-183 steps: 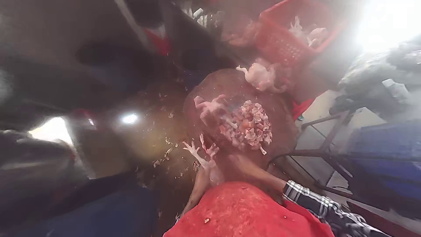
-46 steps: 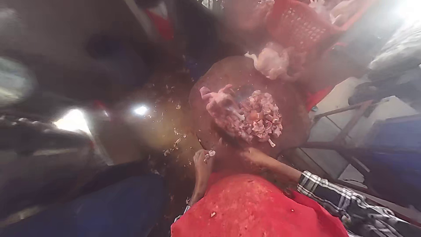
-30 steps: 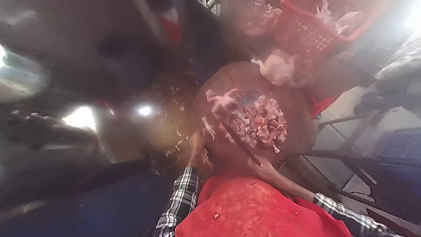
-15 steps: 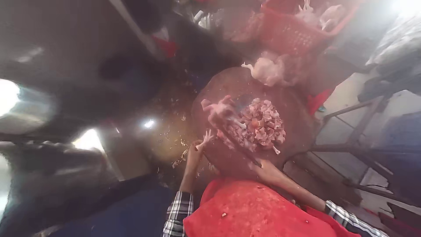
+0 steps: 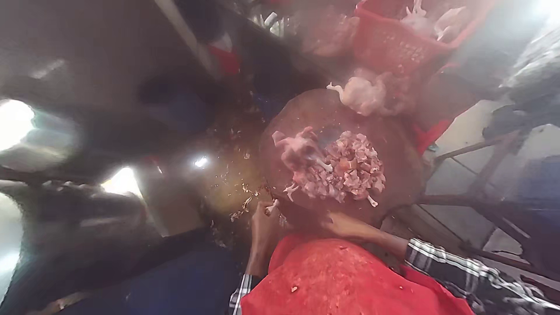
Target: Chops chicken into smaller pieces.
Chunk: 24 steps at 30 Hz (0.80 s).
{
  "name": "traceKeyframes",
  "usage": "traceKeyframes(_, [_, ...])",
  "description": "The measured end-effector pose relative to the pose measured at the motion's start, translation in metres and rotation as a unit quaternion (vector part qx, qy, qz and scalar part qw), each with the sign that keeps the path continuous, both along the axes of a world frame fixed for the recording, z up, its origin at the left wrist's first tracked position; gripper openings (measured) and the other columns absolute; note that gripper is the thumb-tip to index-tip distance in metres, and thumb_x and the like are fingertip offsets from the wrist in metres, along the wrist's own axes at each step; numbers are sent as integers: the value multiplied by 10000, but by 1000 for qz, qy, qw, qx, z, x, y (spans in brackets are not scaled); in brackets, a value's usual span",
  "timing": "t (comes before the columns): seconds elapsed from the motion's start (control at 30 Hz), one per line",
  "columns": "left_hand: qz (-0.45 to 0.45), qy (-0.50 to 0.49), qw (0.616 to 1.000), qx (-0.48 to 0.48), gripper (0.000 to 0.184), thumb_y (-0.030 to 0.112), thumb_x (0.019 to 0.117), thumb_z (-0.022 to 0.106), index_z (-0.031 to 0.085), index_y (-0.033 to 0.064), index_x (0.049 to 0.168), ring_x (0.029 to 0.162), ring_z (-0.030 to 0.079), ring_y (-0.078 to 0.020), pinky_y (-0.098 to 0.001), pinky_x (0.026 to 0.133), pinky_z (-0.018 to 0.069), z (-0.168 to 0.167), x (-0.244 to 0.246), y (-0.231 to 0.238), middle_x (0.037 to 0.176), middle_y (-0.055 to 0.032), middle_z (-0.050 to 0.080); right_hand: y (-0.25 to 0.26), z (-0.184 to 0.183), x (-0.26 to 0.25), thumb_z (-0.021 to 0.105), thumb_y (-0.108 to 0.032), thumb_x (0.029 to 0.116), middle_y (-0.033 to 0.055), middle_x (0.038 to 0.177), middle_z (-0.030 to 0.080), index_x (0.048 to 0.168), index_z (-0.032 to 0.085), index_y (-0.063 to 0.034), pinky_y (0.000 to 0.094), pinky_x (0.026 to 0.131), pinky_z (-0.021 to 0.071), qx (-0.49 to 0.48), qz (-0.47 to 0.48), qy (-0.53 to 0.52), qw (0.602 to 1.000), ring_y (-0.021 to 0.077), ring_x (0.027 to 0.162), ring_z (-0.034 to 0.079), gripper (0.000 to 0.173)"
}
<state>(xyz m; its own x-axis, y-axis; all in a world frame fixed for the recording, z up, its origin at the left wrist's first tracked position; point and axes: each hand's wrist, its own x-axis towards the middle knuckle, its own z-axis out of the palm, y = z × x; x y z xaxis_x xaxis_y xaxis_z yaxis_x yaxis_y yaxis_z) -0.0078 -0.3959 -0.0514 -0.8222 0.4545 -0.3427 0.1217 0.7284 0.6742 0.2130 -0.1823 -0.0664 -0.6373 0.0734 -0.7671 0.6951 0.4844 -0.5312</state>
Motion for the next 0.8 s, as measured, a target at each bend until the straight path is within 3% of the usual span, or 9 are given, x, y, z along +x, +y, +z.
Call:
traceKeyframes(0.13, [-57, -140, 969, 195, 484, 299, 864, 785, 606, 62, 1246, 820, 692, -182, -379, 699, 611, 42, -22, 13, 1042, -96, 699, 3, -12, 33, 455, -520, 1042, 173, 973, 693, 1108, 636, -74, 616, 824, 542, 77, 57, 36, 995, 364, 960, 693, 485])
traceKeyframes(0.23, [-268, -47, 962, -17, 771, 443, 818, 817, 501, 233, 1489, 1237, 613, -221, -466, 977, 573, 18, -29, 66, 1509, -68, 499, -4, -11, 38, 579, -423, 1005, 180, 1006, 721, 1166, 648, -102, 659, 820, 549, 120, 106, 66, 985, 404, 975, 706, 365])
traceKeyframes(0.37, [-386, 59, 890, -234, 391, 305, 997, 574, 624, 130, 1343, 1181, 648, -395, -639, 926, 539, -33, -28, 110, 1330, -176, 645, -1, -13, 40, 638, -346, 967, 175, 995, 718, 1160, 638, -98, 656, 797, 547, 144, 140, 102, 974, 408, 957, 703, 314])
traceKeyframes(0.43, [-427, 17, 873, -234, 372, 299, 962, 631, 681, 68, 1250, 1121, 658, -418, -666, 927, 515, -18, -45, 125, 1196, -213, 691, -1, -13, 38, 643, -340, 964, 188, 1027, 716, 1185, 627, -90, 670, 810, 542, 126, 133, 82, 980, 417, 982, 701, 334])
traceKeyframes(0.5, [-382, 16, 914, -133, 334, 282, 957, 639, 690, 42, 1182, 1056, 685, -339, -589, 943, 534, 21, -69, 140, 1113, -181, 712, -6, -12, 37, 591, -456, 996, 203, 1059, 704, 1194, 616, -65, 684, 841, 529, 69, 117, 75, 988, 423, 1025, 689, 440])
traceKeyframes(0.57, [-247, 28, 969, 12, 480, 322, 1004, 629, 553, 54, 1396, 1125, 675, -265, -502, 988, 556, 79, -87, 158, 1245, -147, 676, -7, -5, 28, 514, -599, 1006, 205, 1049, 697, 1181, 631, -49, 669, 868, 522, -5, 60, 87, 994, 395, 1026, 685, 589])
traceKeyframes(0.63, [-194, 25, 978, 65, 482, 364, 1036, 578, 512, 114, 1443, 1115, 673, -205, -458, 966, 563, 109, -92, 153, 1268, -92, 672, -13, 4, 17, 472, -589, 1033, 232, 992, 669, 1129, 637, 26, 626, 858, 513, -102, -35, 64, 992, 377, 949, 667, 643])
traceKeyframes(0.73, [-267, -68, 960, -51, 467, 424, 1064, 519, 602, 92, 1381, 1075, 701, -246, -500, 968, 561, 83, -70, 118, 1206, -126, 709, -24, 1, -2, 407, -560, 1073, 70, 858, 589, 1173, 602, -33, 391, 696, 529, -261, -227, 37, 938, 170, 713, 577, 571])
traceKeyframes(0.8, [-313, -162, 934, -50, 605, 396, 1022, 603, 455, 98, 1527, 1251, 627, -244, -481, 1058, 517, 39, -33, 96, 1416, -138, 605, -29, -6, -9, 394, -563, 1074, 23, 789, 571, 1162, 602, -79, 326, 570, 490, -280, -318, 57, 904, 121, 604, 531, 534])
